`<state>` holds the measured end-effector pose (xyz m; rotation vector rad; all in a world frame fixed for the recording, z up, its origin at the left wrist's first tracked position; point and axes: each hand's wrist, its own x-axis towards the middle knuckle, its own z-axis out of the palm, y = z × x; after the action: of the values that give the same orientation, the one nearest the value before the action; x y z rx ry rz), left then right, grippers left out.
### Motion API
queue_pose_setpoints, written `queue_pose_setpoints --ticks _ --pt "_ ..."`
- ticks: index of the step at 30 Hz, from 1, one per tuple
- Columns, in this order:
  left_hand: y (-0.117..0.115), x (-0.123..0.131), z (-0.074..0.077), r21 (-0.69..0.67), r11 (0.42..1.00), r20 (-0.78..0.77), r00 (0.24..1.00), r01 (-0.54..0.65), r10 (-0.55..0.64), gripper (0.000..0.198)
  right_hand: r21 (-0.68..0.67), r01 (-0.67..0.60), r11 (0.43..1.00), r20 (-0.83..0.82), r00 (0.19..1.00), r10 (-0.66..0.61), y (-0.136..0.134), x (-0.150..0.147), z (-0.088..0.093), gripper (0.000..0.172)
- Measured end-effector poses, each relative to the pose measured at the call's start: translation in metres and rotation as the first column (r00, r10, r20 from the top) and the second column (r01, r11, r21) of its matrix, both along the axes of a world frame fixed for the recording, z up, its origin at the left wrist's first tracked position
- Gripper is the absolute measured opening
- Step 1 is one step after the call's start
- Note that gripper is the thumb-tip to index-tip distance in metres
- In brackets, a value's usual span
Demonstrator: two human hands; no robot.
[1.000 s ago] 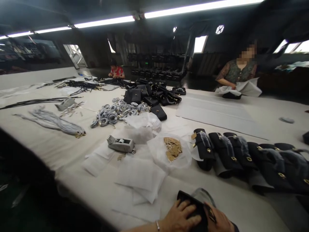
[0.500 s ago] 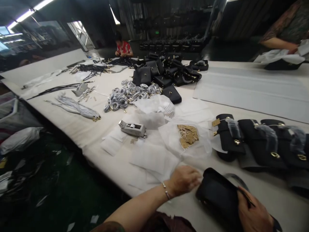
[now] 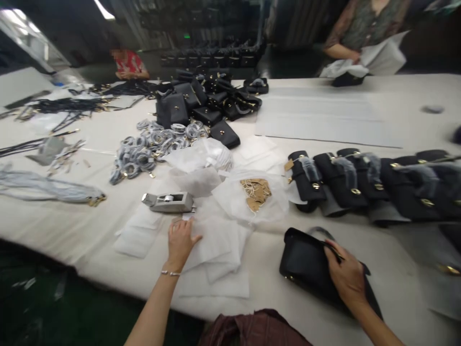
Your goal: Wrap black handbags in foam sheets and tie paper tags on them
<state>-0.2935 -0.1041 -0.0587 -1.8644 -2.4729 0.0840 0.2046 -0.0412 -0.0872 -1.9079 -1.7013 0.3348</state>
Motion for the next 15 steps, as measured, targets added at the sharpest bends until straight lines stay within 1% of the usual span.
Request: queue_pose_setpoints --ticks 1,3,4,5,7,9,11,13,15 --pt "-0.003 -0.002 0.000 0.031 0.999 -0.018 1.000 0.008 -0.008 0.043 -0.037 0.021 0.999 -0.091 0.996 -0.024 0.000 0.000 0.005 0.055" --pt "-0.009 -0.007 -0.002 0.089 0.993 -0.003 0.997 0.074 -0.074 0.029 -0.091 0.059 0.994 -0.253 0.964 -0.080 -0.001 0.002 0.016 0.061" --pt "-0.013 -0.010 -0.003 0.119 0.987 0.011 0.994 0.108 -0.110 0.024 -0.096 0.077 0.992 -0.314 0.944 -0.104 -0.004 0.004 0.022 0.064" --pt "-0.016 -0.013 -0.003 0.152 0.979 0.020 0.990 0.134 -0.138 0.023 -0.084 0.097 0.992 -0.360 0.925 -0.121 -0.007 0.008 0.029 0.067" --pt "-0.021 -0.020 -0.004 0.222 0.964 0.031 0.987 0.148 -0.158 0.027 -0.023 0.153 0.988 -0.422 0.894 -0.148 -0.018 0.016 0.042 0.069" --pt "-0.026 -0.026 -0.002 0.291 0.946 0.056 0.984 0.145 -0.169 0.029 0.029 0.232 0.972 -0.451 0.871 -0.194 -0.035 0.022 0.055 0.065" --pt "-0.029 -0.028 0.004 0.346 0.924 0.108 0.971 0.163 -0.212 0.028 0.044 0.280 0.959 -0.443 0.866 -0.233 -0.053 0.023 0.067 0.059" --pt "-0.030 -0.023 0.015 0.376 0.906 0.153 0.951 0.196 -0.269 0.026 0.027 0.264 0.964 -0.398 0.888 -0.232 -0.069 0.019 0.076 0.057" --pt "-0.029 -0.013 0.024 0.383 0.899 0.153 0.946 0.211 -0.287 0.026 -0.022 0.200 0.980 -0.337 0.921 -0.195 -0.078 0.012 0.081 0.059"
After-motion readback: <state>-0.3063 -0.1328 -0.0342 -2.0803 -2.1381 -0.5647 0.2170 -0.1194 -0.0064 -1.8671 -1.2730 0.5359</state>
